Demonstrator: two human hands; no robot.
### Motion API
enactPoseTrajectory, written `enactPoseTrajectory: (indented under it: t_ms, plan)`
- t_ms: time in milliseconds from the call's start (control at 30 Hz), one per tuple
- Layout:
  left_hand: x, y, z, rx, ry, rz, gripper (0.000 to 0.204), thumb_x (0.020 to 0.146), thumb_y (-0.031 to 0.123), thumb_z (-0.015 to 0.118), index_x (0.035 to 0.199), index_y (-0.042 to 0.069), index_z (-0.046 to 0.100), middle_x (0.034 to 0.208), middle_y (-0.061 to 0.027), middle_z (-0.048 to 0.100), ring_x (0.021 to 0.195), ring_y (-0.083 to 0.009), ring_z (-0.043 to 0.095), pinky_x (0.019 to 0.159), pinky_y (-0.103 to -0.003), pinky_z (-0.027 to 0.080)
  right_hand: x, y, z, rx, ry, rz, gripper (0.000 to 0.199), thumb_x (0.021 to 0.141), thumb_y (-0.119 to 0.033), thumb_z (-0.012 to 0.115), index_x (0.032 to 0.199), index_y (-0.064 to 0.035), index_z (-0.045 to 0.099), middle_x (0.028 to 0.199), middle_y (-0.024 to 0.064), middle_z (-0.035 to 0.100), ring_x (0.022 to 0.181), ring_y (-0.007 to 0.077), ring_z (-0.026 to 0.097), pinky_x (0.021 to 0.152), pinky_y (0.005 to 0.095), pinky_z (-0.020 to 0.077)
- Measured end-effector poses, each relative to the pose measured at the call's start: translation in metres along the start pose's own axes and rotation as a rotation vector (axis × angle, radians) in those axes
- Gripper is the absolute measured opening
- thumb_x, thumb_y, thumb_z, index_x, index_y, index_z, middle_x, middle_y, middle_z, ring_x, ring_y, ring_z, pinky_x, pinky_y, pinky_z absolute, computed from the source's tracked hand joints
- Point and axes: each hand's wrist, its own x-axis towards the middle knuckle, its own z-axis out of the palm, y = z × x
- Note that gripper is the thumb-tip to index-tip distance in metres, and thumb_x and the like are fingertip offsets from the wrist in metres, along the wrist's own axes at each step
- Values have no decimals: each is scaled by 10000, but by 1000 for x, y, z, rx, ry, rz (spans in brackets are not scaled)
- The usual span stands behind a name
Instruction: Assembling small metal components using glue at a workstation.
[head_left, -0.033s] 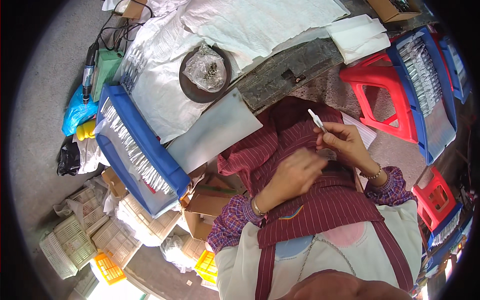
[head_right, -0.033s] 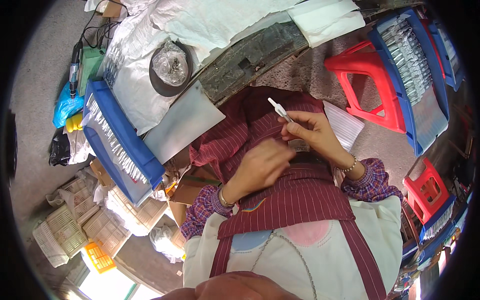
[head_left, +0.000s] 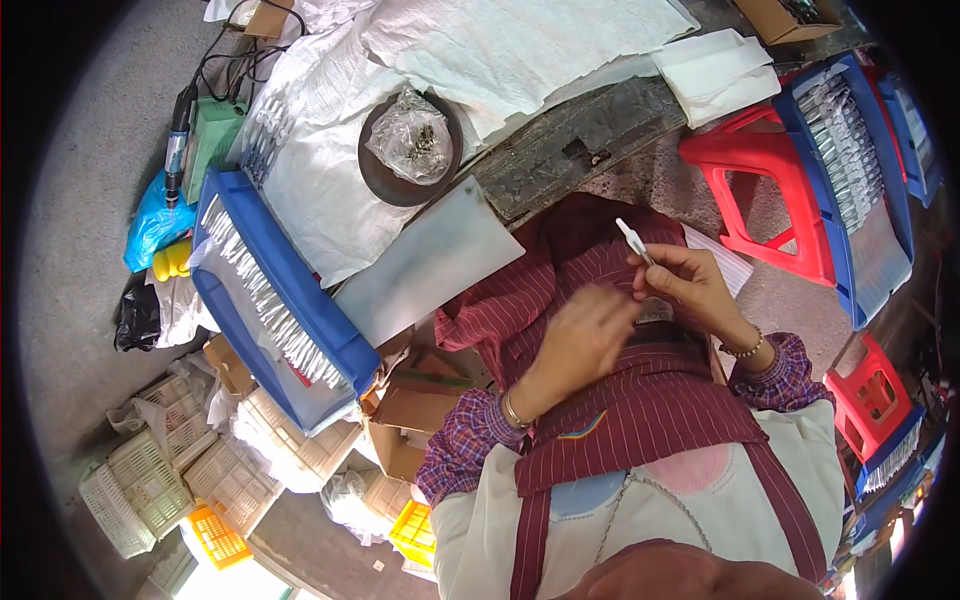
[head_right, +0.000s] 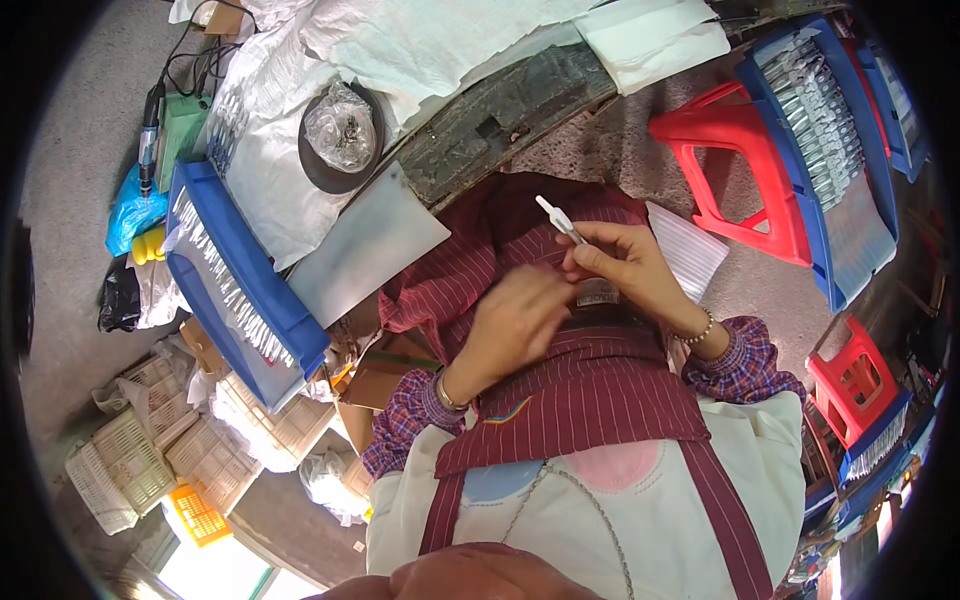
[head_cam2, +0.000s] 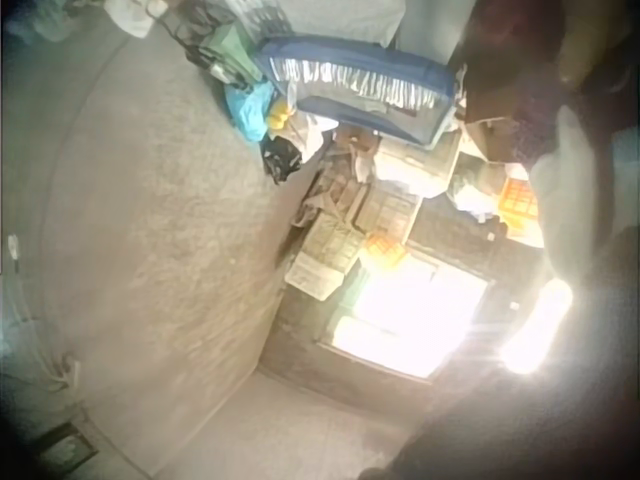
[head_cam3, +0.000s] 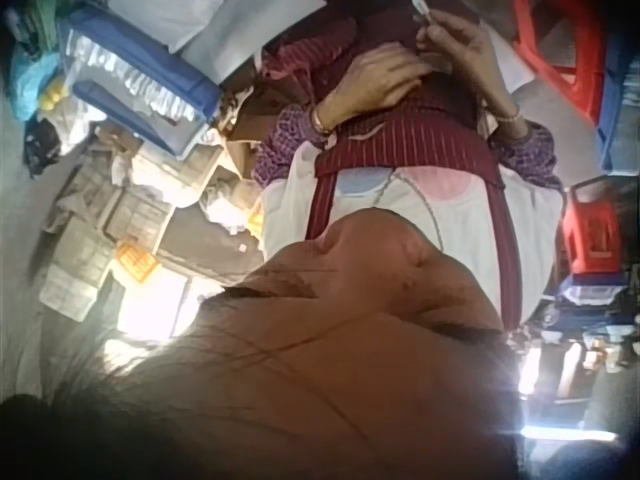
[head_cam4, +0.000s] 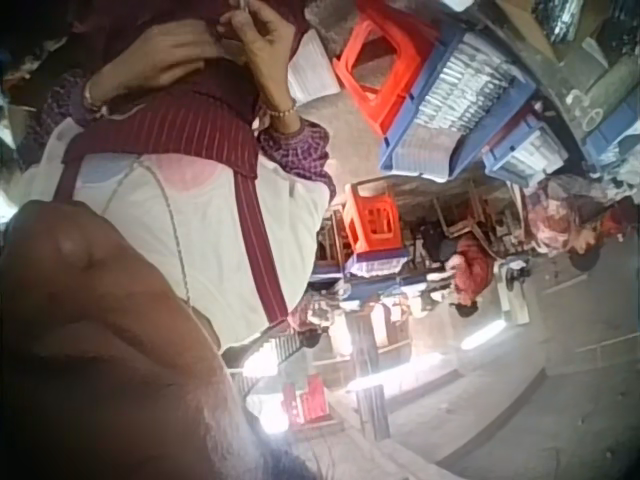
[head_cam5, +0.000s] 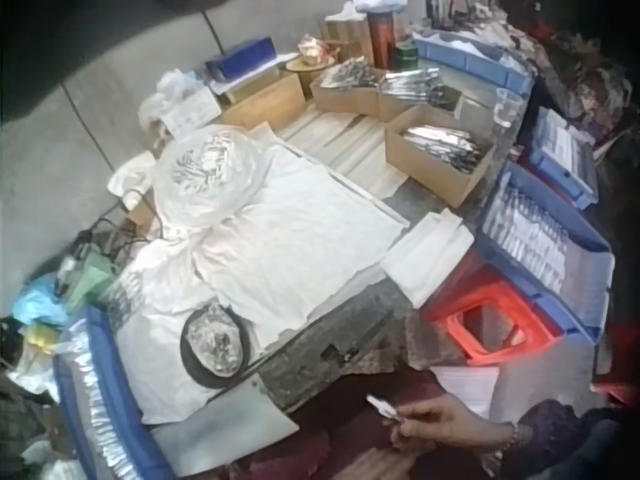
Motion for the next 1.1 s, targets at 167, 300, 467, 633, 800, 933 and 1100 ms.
enactPoseTrajectory:
  t_ms: [167, 300, 467, 633, 800, 933, 1100]
  plan:
    - [2, -18, -1, 259, -56, -348, 400, 767, 119, 628, 1153, 54, 548, 1002, -170, 607, 1030, -356, 545, 908, -434, 435, 1, -2, -2, 9, 13, 0, 303, 901, -150, 574, 1132, 45, 561, 873, 58, 622, 796, 122, 611, 732, 243, 508]
    - [1, 0, 17, 38, -163, -120, 373, 783, 106, 611, 1149, 61, 555, 971, -169, 595, 988, -331, 559, 919, -466, 426, 1, -3, -7, 45, 40, 25, 302, 901, -134, 576, 1139, 52, 563, 883, 53, 615, 791, 97, 597, 717, 217, 503]
    - [8, 18, 8, 219, -77, 37, 333, 738, 71, 600, 1070, 49, 593, 974, -117, 592, 989, -275, 570, 965, -449, 401, 3, -1, -13, 24, 68, -16, 303, 894, -126, 584, 1139, 50, 566, 891, 52, 617, 790, 89, 592, 705, 213, 503]
    - [11, 22, 10, 34, -115, 199, 308, 700, 59, 588, 1003, 9, 605, 981, -113, 600, 992, -268, 576, 960, -436, 415, 3, -5, -10, -59, 77, -4, 296, 896, -139, 577, 1134, 39, 572, 880, 51, 620, 794, 101, 598, 722, 231, 514]
    - [10, 20, 10, 42, -115, 231, 288, 697, 57, 599, 979, 0, 611, 949, -117, 606, 957, -264, 592, 950, -437, 426, 2, -2, -10, -75, 35, 17, 290, 885, -124, 592, 1128, 35, 583, 896, 48, 625, 816, 76, 588, 721, 216, 507]
    - [10, 18, 10, 39, -94, 227, 263, 697, 50, 620, 955, 1, 617, 932, -113, 608, 941, -256, 599, 955, -434, 428, 4, 1, -8, -89, 3, 29, 285, 890, -111, 573, 1135, 34, 575, 878, 47, 619, 785, 85, 590, 720, 225, 501]
    - [9, 17, 7, 47, -87, 211, 251, 702, 51, 626, 949, 7, 617, 917, -108, 603, 934, -255, 598, 961, -435, 426, 6, 2, -5, -67, -1, 42, 285, 884, -112, 581, 1130, 33, 579, 856, 41, 617, 766, 84, 587, 709, 221, 494]
